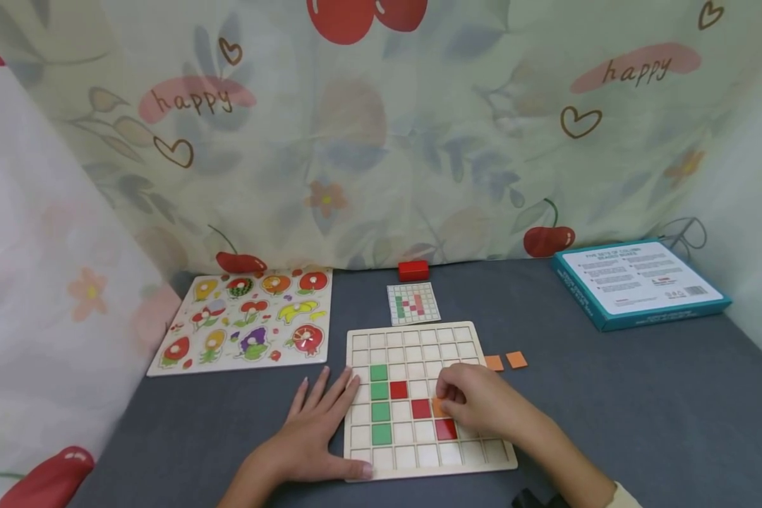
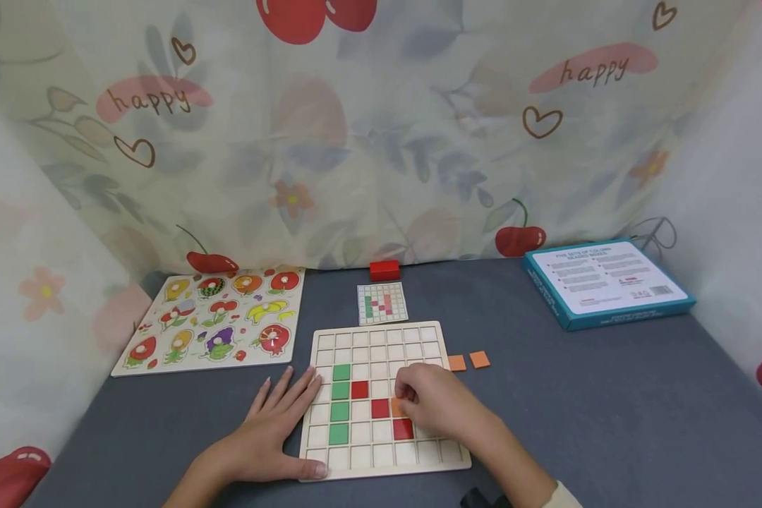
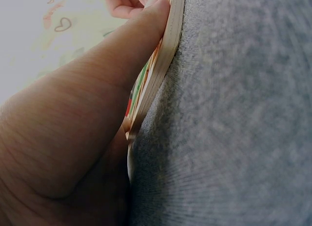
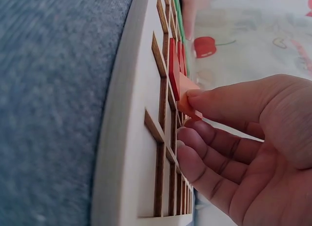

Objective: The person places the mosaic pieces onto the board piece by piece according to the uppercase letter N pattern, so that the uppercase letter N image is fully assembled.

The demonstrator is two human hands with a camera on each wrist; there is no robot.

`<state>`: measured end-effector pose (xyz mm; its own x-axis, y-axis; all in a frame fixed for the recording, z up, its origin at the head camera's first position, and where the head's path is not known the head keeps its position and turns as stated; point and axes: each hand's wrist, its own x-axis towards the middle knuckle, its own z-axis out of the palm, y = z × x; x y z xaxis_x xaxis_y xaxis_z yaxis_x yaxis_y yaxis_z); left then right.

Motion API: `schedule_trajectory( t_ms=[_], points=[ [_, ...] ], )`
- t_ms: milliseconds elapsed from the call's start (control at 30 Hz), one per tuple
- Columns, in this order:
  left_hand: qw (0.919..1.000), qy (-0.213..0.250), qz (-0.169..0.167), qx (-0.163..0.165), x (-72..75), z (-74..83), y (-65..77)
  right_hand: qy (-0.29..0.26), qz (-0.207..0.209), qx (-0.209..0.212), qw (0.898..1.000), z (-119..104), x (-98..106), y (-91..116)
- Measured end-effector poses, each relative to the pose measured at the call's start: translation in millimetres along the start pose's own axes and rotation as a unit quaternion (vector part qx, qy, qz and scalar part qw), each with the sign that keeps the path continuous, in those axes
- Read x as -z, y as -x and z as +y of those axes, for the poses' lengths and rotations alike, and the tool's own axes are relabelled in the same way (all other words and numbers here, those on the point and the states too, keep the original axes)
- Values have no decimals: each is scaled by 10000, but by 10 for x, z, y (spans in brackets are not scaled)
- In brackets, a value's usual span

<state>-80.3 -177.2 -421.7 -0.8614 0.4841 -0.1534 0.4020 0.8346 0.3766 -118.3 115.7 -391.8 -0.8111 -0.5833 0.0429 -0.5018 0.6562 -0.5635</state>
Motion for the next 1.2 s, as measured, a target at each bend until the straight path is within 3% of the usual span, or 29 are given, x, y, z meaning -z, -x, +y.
schedule_trajectory(
  t_ms=[433, 700, 1033, 1200],
  points=[
    [10000, -44, 22, 36, 11, 14, 9, 316, 202, 355, 9987, 10, -30, 3],
    [10000, -48, 26, 9, 10, 13, -3, 187, 149, 206, 9995, 80, 58, 8],
    [10000, -39, 24, -9, -1, 14, -6, 726, 1027, -654, 9899, 405, 329, 47],
    [10000, -18, -2, 46, -14, 3, -6, 883, 879, -1066, 9865, 573, 364, 60]
  ],
)
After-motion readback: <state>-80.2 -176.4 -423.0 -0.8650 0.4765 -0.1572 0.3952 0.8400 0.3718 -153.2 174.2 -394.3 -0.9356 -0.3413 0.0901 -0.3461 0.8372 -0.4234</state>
